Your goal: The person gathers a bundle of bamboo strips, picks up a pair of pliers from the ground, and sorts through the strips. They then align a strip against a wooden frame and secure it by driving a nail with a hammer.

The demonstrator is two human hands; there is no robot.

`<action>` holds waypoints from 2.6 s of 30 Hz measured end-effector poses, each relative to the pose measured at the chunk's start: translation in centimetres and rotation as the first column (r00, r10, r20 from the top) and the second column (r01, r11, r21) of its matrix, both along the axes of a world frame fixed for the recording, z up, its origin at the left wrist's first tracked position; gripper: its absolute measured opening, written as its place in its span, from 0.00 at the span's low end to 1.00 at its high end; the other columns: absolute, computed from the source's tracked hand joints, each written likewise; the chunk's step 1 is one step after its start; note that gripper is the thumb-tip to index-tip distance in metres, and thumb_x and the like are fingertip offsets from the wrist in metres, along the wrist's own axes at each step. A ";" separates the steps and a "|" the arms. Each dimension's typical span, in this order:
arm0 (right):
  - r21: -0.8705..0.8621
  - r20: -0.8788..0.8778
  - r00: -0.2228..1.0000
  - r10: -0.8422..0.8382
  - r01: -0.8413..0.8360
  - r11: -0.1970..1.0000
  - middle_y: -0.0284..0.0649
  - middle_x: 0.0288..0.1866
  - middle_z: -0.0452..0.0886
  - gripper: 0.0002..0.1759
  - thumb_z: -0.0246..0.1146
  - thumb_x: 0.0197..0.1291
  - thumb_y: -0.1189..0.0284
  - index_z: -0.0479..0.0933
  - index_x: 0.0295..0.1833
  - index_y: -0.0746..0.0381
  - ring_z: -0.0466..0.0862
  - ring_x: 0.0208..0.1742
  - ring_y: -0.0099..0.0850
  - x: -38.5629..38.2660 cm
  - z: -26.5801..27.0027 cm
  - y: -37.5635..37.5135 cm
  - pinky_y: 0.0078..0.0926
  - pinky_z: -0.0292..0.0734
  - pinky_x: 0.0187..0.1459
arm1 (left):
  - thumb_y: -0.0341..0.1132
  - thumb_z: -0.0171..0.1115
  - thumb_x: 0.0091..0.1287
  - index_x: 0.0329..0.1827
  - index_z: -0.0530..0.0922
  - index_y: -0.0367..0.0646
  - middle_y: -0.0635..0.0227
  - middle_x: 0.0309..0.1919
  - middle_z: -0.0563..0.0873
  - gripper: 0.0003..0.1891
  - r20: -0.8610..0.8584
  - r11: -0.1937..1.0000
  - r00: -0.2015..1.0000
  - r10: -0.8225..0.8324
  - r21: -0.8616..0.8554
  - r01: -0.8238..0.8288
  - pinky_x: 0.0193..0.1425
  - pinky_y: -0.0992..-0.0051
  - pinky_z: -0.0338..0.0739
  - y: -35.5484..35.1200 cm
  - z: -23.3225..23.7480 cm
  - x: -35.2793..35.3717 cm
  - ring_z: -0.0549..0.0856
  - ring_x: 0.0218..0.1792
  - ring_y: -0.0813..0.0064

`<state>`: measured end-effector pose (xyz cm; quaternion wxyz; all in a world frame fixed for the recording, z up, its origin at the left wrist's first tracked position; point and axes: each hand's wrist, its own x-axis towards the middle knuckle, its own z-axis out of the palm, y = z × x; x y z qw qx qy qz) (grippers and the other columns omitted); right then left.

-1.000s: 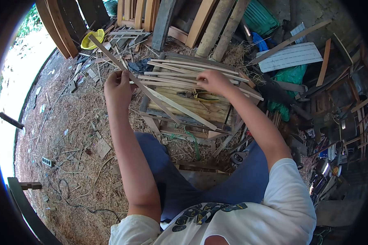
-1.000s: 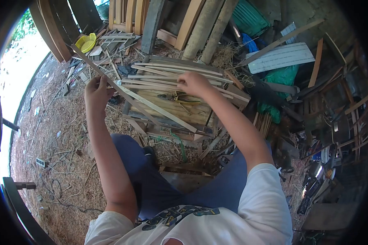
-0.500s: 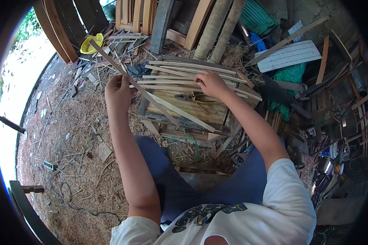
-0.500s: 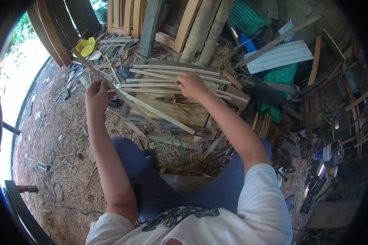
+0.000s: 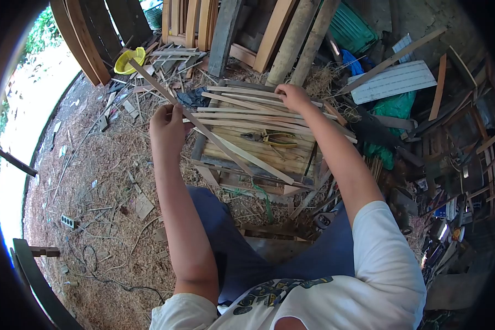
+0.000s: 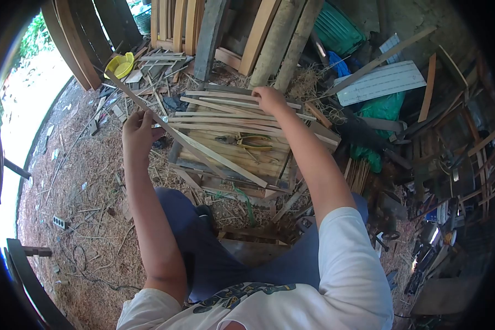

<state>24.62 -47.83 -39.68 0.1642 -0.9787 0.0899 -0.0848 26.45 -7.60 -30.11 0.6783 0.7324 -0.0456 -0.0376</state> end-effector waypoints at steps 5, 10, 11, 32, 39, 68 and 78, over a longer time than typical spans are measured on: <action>0.283 -0.117 0.991 0.058 -0.022 0.959 0.44 0.47 0.88 0.11 0.61 0.72 0.77 0.80 0.57 0.60 0.89 0.50 0.36 0.9 -0.7 -2.2 0.37 0.81 0.51 | 0.37 0.58 0.81 0.56 0.80 0.31 0.60 0.42 0.88 0.15 0.005 0.999 1.000 -0.019 0.044 0.019 0.42 0.74 0.91 -0.1 0.2 0.0 0.91 0.34 0.74; 0.200 -0.024 0.997 0.076 -0.069 0.977 0.47 0.46 0.87 0.13 0.59 0.75 0.72 0.80 0.61 0.57 0.87 0.50 0.44 0.4 -1.1 -2.7 0.43 0.80 0.51 | 0.37 0.58 0.81 0.57 0.80 0.31 0.60 0.42 0.88 0.15 -0.010 1.000 1.000 -0.012 0.002 0.012 0.41 0.74 0.91 -0.4 0.4 -0.3 0.91 0.33 0.73; 0.172 0.000 0.997 0.073 -0.072 0.983 0.47 0.47 0.88 0.13 0.59 0.74 0.72 0.80 0.60 0.57 0.87 0.50 0.45 0.2 -1.2 -2.7 0.44 0.81 0.51 | 0.37 0.59 0.80 0.58 0.80 0.31 0.60 0.42 0.88 0.16 -0.010 1.000 1.000 -0.012 0.008 0.012 0.41 0.74 0.91 -0.5 0.4 -0.3 0.91 0.33 0.73; 0.008 0.246 0.960 -0.136 0.138 0.990 0.45 0.53 0.88 0.15 0.66 0.68 0.69 0.83 0.58 0.59 0.88 0.54 0.46 -9.9 2.0 -4.6 0.42 0.83 0.57 | 0.38 0.59 0.80 0.58 0.78 0.34 0.57 0.44 0.92 0.15 0.000 0.991 1.000 -0.031 -0.132 0.031 0.37 0.77 0.89 -1.2 0.7 -0.7 0.92 0.35 0.73; -0.173 0.045 0.995 -0.089 0.096 0.980 0.45 0.53 0.83 0.09 0.64 0.70 0.72 0.83 0.53 0.61 0.83 0.57 0.48 -6.0 1.3 -2.6 0.47 0.80 0.59 | 0.39 0.60 0.80 0.62 0.77 0.32 0.56 0.44 0.93 0.18 -0.017 0.996 1.000 -0.007 -0.090 0.005 0.39 0.76 0.89 0.0 0.3 -0.5 0.92 0.32 0.72; 0.152 0.193 0.962 0.193 -0.224 0.963 0.47 0.45 0.74 0.07 0.61 0.69 0.76 0.72 0.49 0.64 0.77 0.47 0.47 -18.4 -1.5 16.9 0.46 0.73 0.50 | 0.44 0.63 0.79 0.48 0.75 0.42 0.69 0.36 0.76 0.14 -0.139 0.661 0.947 0.289 -0.687 -0.302 0.31 0.74 0.76 3.8 0.5 0.4 0.77 0.30 0.77; 0.109 0.269 0.951 0.150 -0.185 0.977 0.47 0.43 0.80 0.09 0.60 0.71 0.72 0.76 0.51 0.65 0.82 0.44 0.47 -17.9 -1.2 15.9 0.46 0.77 0.50 | 0.44 0.61 0.80 0.50 0.75 0.40 0.68 0.37 0.76 0.14 -0.184 0.612 0.963 0.196 -0.744 -0.266 0.34 0.71 0.74 4.2 -0.9 2.1 0.75 0.31 0.74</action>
